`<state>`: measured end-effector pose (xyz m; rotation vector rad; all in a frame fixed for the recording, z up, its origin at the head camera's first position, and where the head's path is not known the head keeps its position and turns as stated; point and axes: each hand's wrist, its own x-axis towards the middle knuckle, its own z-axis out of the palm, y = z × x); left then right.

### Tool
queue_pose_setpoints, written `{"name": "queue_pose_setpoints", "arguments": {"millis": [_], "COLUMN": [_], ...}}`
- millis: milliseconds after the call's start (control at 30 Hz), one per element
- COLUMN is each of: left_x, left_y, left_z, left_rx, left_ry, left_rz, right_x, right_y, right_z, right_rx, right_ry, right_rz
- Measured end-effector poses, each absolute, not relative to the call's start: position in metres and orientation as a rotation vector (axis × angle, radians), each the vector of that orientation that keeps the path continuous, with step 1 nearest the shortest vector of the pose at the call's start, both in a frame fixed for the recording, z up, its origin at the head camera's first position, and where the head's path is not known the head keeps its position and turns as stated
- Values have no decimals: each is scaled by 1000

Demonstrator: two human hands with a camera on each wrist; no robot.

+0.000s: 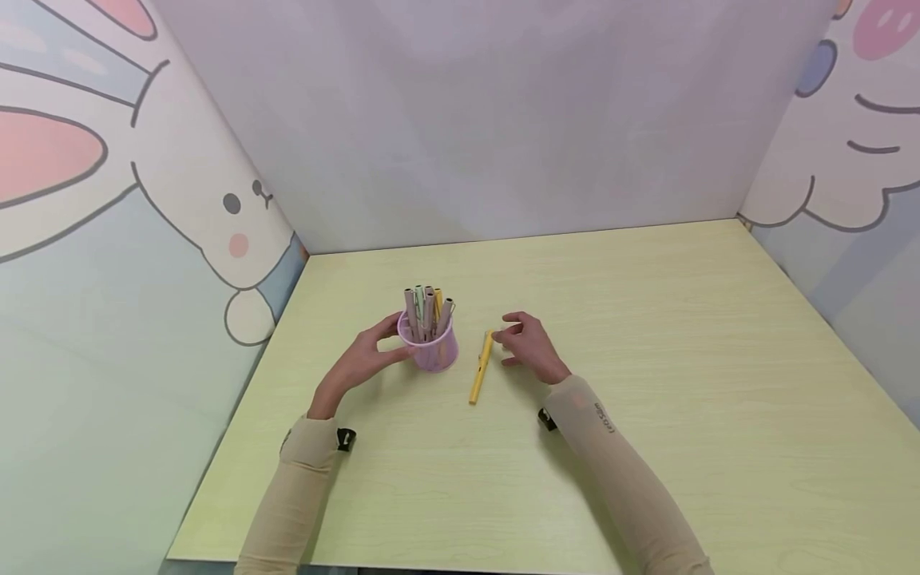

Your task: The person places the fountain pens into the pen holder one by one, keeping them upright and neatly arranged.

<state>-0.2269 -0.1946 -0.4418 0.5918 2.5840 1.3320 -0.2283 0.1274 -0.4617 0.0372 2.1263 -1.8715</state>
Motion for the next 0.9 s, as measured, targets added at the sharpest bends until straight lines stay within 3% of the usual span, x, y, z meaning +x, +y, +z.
{"name": "queue_pose_setpoints", "arguments": {"millis": [900], "left_x": [-221], "left_y": [-197], "left_z": [-441], "left_rx": [602], "left_ry": [2591], "left_rz": [1330], "right_x": [-226], "right_y": [107], "right_z": [-463], "right_rx": [55], "right_ry": [2133], "right_rz": [-1803]}}
